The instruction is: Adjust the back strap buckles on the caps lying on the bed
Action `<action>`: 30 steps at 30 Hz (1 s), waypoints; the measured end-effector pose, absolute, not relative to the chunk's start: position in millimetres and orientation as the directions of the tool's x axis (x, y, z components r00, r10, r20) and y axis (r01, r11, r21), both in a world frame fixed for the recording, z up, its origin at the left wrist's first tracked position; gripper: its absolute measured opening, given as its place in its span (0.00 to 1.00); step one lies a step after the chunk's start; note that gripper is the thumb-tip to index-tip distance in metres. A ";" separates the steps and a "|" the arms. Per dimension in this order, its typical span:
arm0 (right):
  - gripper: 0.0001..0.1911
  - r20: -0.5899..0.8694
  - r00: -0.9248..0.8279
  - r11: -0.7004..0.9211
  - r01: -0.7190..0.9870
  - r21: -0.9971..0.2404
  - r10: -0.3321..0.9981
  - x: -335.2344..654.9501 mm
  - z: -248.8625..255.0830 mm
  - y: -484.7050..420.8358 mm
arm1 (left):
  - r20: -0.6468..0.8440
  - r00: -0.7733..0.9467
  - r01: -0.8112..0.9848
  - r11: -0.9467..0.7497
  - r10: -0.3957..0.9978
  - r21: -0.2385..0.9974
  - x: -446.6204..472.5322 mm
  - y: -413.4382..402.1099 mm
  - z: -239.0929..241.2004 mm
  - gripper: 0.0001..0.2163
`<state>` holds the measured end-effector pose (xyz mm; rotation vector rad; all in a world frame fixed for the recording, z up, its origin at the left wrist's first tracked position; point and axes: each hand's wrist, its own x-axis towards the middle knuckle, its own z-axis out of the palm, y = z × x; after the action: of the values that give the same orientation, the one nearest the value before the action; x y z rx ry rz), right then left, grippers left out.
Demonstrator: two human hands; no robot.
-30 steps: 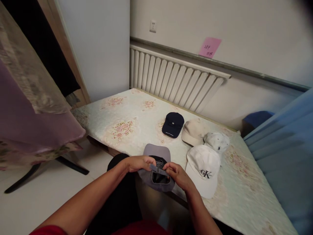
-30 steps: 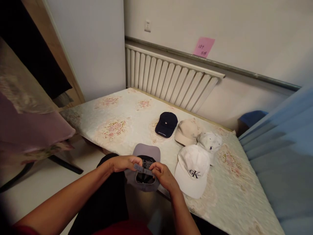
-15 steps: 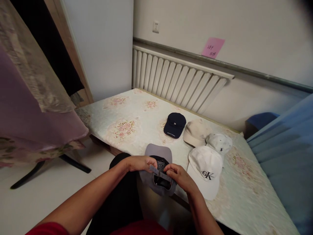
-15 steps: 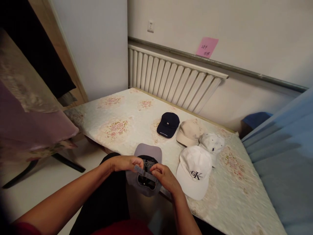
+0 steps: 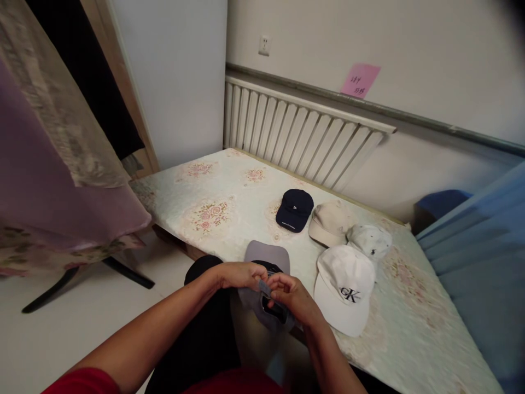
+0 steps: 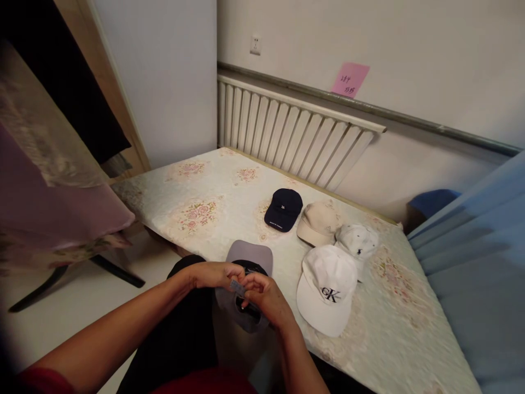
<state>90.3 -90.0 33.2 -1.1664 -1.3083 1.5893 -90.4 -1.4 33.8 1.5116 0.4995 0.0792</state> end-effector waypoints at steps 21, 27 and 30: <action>0.07 -0.197 -0.227 -0.194 0.034 -0.980 0.954 88.7 22.7 -86.6 | -0.219 0.896 0.182 0.129 0.386 0.975 -84.9 -5.8 33.4 0.11; 0.08 -0.196 -0.226 -0.187 0.063 -0.980 0.954 90.7 28.1 -89.7 | -0.290 0.885 0.258 0.134 0.364 0.957 -79.8 -7.5 30.2 0.06; 0.09 -0.200 -0.222 -0.186 0.084 -0.979 0.954 97.1 29.2 -91.8 | -0.321 0.877 0.298 0.119 0.357 0.947 -81.2 -8.1 29.2 0.05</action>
<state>97.1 -91.8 29.2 -1.2832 -1.3284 1.4997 -81.2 -8.1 29.2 1.4739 0.5489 0.0467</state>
